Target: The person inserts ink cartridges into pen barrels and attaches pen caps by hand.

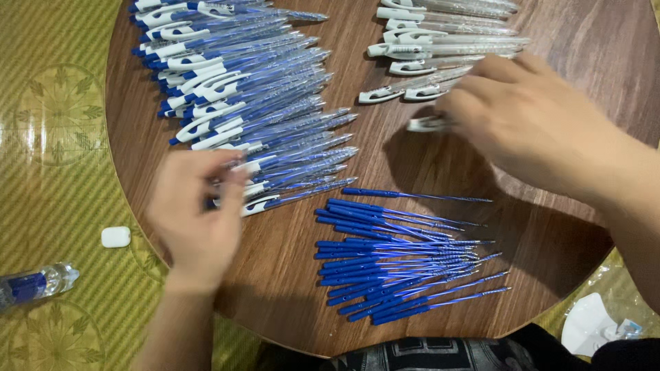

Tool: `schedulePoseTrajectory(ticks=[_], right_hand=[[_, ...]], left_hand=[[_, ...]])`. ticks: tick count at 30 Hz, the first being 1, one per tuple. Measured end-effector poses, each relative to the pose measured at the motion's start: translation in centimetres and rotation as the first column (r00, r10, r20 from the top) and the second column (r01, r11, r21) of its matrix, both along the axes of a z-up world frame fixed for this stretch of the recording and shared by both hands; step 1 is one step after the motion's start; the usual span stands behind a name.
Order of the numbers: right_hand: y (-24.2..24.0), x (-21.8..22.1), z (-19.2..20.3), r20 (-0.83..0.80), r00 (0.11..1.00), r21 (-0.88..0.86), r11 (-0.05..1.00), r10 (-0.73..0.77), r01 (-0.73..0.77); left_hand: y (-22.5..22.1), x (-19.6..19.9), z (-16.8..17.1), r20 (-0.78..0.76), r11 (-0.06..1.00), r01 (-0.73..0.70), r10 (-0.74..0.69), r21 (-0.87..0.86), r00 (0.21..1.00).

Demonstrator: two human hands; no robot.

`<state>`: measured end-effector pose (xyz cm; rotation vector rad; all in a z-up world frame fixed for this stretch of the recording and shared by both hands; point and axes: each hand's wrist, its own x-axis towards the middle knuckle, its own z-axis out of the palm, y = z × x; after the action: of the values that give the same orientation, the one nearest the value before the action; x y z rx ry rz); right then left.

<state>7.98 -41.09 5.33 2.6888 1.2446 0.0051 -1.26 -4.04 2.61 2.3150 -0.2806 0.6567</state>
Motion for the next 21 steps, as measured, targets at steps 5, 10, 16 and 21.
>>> schedulePoseTrajectory(ticks=[5,10,16,21], right_hand=[[-5.0,-3.8,-0.2,-0.305,0.934,0.280,0.920,-0.185,0.274],[-9.5,-7.6,-2.1,-0.307,0.928,0.309,0.900,-0.213,0.308],[-11.0,-9.4,-3.8,-0.251,0.909,0.065,0.931,-0.332,0.358],[-9.1,-8.9,-3.3,-0.249,0.902,0.031,0.928,-0.351,0.370]], left_hand=[[-4.5,0.7,2.1,-0.168,0.908,0.382,-0.355,0.173,0.920],[-5.8,2.9,2.0,-0.236,0.739,0.558,-0.506,0.377,0.830],[-4.8,4.1,2.0,-0.283,0.694,0.619,-0.550,0.368,0.785],[-4.8,4.3,0.7,-0.230,0.687,0.616,-0.575,0.386,0.785]])
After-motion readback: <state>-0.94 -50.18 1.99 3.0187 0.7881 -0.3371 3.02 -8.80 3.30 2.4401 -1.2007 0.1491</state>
